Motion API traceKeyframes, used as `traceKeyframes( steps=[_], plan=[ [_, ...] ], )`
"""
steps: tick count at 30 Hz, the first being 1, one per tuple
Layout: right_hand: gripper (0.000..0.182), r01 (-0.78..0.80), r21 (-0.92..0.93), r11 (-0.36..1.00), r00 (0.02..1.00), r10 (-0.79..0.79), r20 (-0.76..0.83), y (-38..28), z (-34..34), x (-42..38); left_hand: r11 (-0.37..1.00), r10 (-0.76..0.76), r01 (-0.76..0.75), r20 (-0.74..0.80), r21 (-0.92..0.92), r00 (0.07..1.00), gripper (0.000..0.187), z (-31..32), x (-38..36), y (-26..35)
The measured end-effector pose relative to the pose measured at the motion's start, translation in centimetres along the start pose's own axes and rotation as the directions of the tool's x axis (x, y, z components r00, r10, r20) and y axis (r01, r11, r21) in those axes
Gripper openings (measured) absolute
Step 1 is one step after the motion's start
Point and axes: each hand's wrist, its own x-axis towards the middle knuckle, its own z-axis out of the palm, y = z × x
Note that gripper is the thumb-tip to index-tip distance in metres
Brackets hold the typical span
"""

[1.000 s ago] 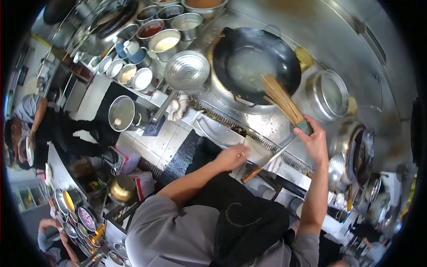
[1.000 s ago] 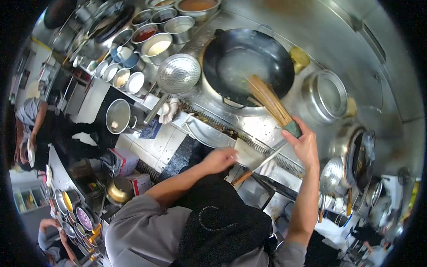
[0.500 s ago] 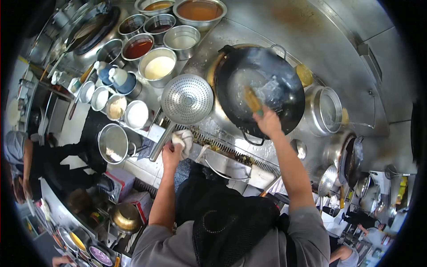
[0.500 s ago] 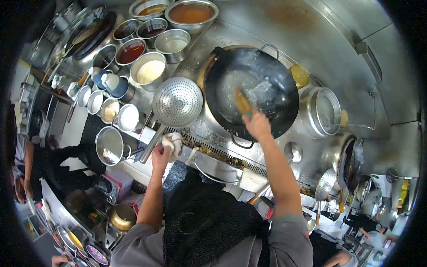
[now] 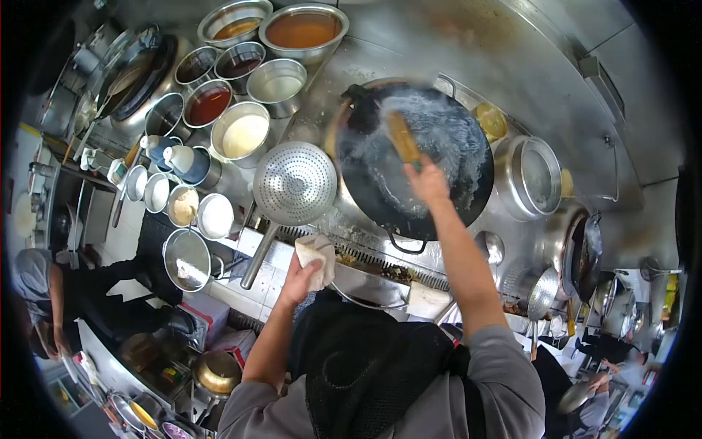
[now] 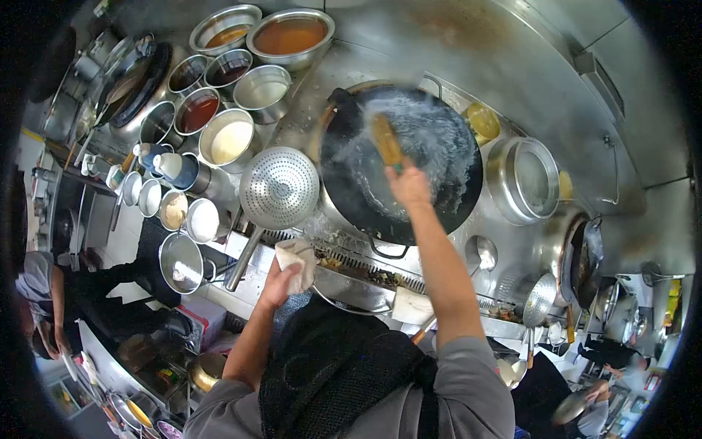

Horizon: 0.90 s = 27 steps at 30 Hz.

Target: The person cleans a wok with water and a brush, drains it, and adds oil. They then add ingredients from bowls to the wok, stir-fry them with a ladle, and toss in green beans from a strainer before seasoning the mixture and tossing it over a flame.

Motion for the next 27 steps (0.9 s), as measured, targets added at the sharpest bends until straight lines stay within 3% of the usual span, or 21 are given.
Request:
traceKeyframes(
  steps=[1,3,5,6,9,10,12,14,16,18,19,22,23,25,27],
  plan=[
    [0.062,0.042,0.089,0.995,0.999,-0.045,0.031,-1.3,1.1,-1.0,1.0,0.0,0.0,-0.001,0.005,1.0,0.064,1.0,-0.2,0.4],
    [0.064,0.082,0.183,0.98,0.994,-0.095,0.061,-2.1,1.6,-3.4,0.964,-0.092,0.098,0.035,-0.248,0.995,0.061,3.7,-0.8,1.7],
    [0.071,0.046,0.341,0.939,0.953,-0.144,0.267,-1.9,1.2,-6.0,0.958,-0.116,0.116,0.015,-0.262,0.993,0.055,5.9,-1.1,1.8],
    [0.071,0.033,0.345,0.938,0.951,-0.136,0.278,-1.5,-0.4,-7.5,0.942,-0.137,0.136,0.016,-0.306,0.99,0.052,6.9,-1.2,1.8],
    [0.072,0.371,0.301,0.879,0.78,-0.47,0.412,3.8,-5.7,-9.7,0.922,-0.171,0.163,0.009,-0.35,0.985,0.044,8.2,-1.8,0.9],
    [0.07,0.339,0.253,0.906,0.684,-0.422,0.595,7.2,-10.3,-9.6,0.912,-0.192,0.179,0.002,-0.37,0.981,0.045,8.7,-2.5,0.8],
    [0.071,0.289,-0.048,0.956,0.684,-0.172,0.709,8.8,-15.8,-8.3,0.912,-0.187,0.174,0.0,-0.372,0.982,0.05,8.4,-2.9,0.2],
    [0.066,0.38,-0.291,0.878,0.851,-0.208,0.482,13.3,-16.2,-5.4,0.889,-0.219,0.196,-0.007,-0.413,0.976,0.053,7.9,-3.6,0.1],
    [0.062,0.317,-0.304,0.898,0.935,-0.243,0.257,13.0,-13.4,-1.6,0.861,-0.254,0.229,0.007,-0.454,0.967,0.06,8.0,-3.8,0.0],
    [0.057,0.206,-0.303,0.93,0.976,-0.171,0.136,8.1,-9.0,-1.4,0.857,-0.255,0.242,0.033,-0.455,0.966,0.06,8.3,-3.7,-0.2],
    [0.055,0.135,-0.325,0.936,0.985,-0.09,0.149,5.9,-6.5,-1.9,0.852,-0.257,0.254,0.056,-0.457,0.965,0.061,8.5,-3.7,-0.3],
    [0.059,0.205,-0.262,0.943,0.966,-0.152,0.207,2.0,-2.4,-6.1,0.824,-0.304,0.302,0.076,-0.48,0.95,0.061,8.4,-3.5,-0.9],
    [0.063,0.244,-0.228,0.943,0.948,-0.182,0.26,2.2,-2.9,-7.4,0.825,-0.304,0.304,0.079,-0.477,0.949,0.061,8.7,-3.6,-0.7],
    [0.065,0.311,-0.293,0.904,0.926,-0.219,0.309,4.2,-5.3,-9.8,0.833,-0.397,0.328,-0.069,-0.445,0.915,0.063,9.6,-4.0,0.5],
    [0.064,0.27,-0.432,0.861,0.92,-0.097,0.381,6.7,-9.1,-9.6,0.841,-0.413,0.326,-0.122,-0.431,0.903,0.063,9.5,-4.7,1.1]
  ],
)
